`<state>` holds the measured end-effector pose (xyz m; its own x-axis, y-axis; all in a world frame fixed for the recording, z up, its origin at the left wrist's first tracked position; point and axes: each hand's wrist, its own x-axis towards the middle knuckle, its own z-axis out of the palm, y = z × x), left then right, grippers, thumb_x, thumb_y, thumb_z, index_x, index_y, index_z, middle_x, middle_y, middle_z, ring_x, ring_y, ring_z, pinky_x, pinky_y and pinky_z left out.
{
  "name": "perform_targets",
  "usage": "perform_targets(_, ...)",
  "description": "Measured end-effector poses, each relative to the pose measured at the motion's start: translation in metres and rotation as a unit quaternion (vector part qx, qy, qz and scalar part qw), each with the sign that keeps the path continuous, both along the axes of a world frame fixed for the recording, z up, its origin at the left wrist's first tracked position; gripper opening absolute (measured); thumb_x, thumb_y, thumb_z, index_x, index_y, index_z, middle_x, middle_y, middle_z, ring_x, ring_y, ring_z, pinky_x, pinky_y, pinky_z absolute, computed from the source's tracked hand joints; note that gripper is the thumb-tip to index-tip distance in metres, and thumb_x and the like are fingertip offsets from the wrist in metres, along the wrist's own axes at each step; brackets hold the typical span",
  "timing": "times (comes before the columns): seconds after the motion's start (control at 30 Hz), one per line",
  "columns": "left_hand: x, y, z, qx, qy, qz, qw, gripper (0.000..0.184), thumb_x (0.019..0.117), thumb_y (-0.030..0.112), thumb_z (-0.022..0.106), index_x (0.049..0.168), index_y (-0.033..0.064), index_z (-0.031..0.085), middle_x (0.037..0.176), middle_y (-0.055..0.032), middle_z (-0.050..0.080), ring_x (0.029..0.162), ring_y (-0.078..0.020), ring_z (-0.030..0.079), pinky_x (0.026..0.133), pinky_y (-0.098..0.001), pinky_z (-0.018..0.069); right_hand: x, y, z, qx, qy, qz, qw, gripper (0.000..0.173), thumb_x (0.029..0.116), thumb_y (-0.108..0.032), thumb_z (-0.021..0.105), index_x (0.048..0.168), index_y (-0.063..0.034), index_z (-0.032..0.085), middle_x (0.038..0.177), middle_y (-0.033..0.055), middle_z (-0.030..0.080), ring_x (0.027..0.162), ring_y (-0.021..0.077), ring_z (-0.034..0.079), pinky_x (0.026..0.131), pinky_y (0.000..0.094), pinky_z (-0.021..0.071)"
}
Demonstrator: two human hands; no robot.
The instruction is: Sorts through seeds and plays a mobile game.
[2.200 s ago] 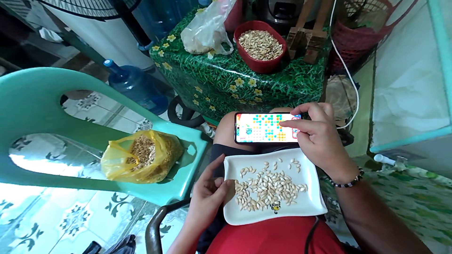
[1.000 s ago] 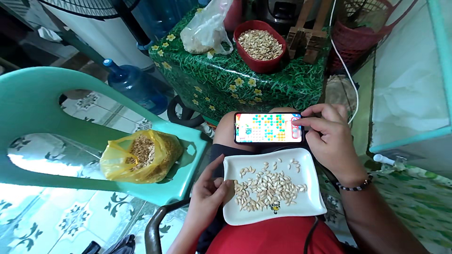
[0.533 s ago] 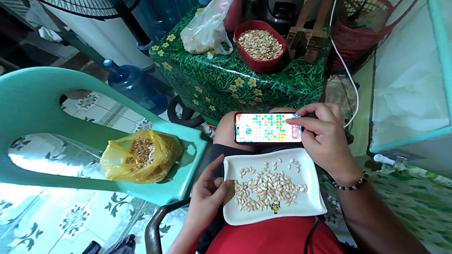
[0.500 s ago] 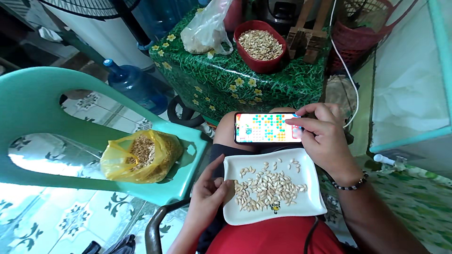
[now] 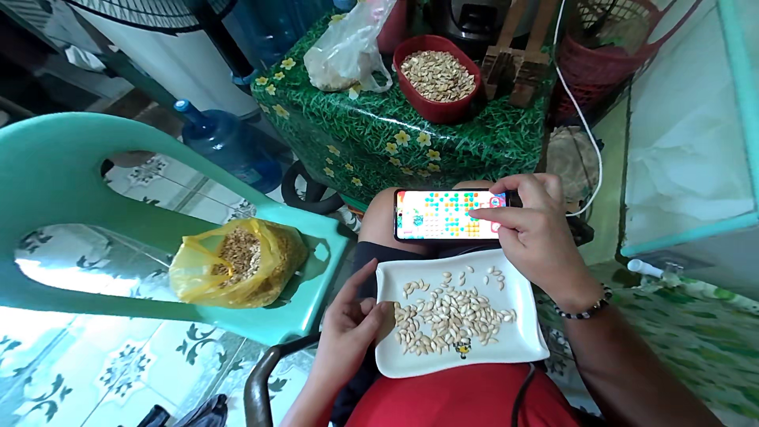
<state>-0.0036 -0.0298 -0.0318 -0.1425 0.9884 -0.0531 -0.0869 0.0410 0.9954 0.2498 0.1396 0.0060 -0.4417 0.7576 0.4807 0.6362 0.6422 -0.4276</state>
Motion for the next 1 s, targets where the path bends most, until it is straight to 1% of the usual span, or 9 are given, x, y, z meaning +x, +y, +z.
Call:
perform_targets(0.1,0.000,0.000,0.001,-0.005,-0.003,0.001,1.000,0.061,0.0942,-0.001,0.059,0.152,0.0024,0.039,0.072,-0.0008,0.069,0.061,-0.0092,0.067,0.061,-0.0246,0.0599,0.006,0.001,0.003,0.000,0.009,-0.014,1.000,0.037,0.0879,-0.002,0.054,0.101,-0.0205,0.083,0.125,0.0118,0.063,0.125,0.0390,0.047,0.098,0.0574,0.0388)
perform_targets(0.17,0.000,0.001,0.001,-0.006,-0.003,0.001,1.000,0.061,0.0942,-0.001,0.059,0.152,0.0026,0.039,0.074,-0.0011,0.070,0.062,-0.0093,0.068,0.062,-0.0246,0.0602,0.009,0.000,0.006,-0.004,0.023,-0.020,1.000,0.038,0.0870,-0.001,0.052,0.102,-0.0181,0.083,0.127,0.0124,0.063,0.126,0.0388,0.047,0.101,0.0557,0.0400)
perform_targets(0.3,0.000,0.001,0.001,-0.003,-0.002,0.002,1.000,0.060,0.0940,-0.001,0.058,0.151,0.0027,0.039,0.072,0.0002,0.068,0.060,-0.0083,0.067,0.061,-0.0237,0.0596,0.011,-0.001,0.005,-0.004,0.045,-0.031,0.998,0.038,0.0882,-0.002,0.050,0.104,-0.0160,0.081,0.126,0.0109,0.062,0.124,0.0355,0.048,0.100,0.0517,0.0408)
perform_targets(0.43,0.001,0.000,0.001,-0.002,-0.004,0.002,1.000,0.061,0.0938,-0.002,0.058,0.151,0.0021,0.039,0.073,-0.0002,0.070,0.061,-0.0084,0.068,0.061,-0.0236,0.0597,0.012,-0.002,0.004,-0.007,0.049,-0.034,0.998,0.038,0.0884,-0.003,0.050,0.105,-0.0159,0.081,0.125,0.0096,0.062,0.122,0.0340,0.048,0.099,0.0497,0.0408)
perform_targets(1.0,0.001,0.000,0.002,-0.006,0.003,-0.002,1.000,0.061,0.0942,-0.002,0.057,0.152,0.0021,0.038,0.074,-0.0012,0.070,0.062,-0.0092,0.068,0.062,-0.0244,0.0601,0.013,-0.002,0.000,-0.017,0.061,-0.037,0.997,0.038,0.0874,-0.001,0.050,0.104,-0.0158,0.081,0.123,0.0082,0.063,0.123,0.0325,0.048,0.101,0.0493,0.0401)
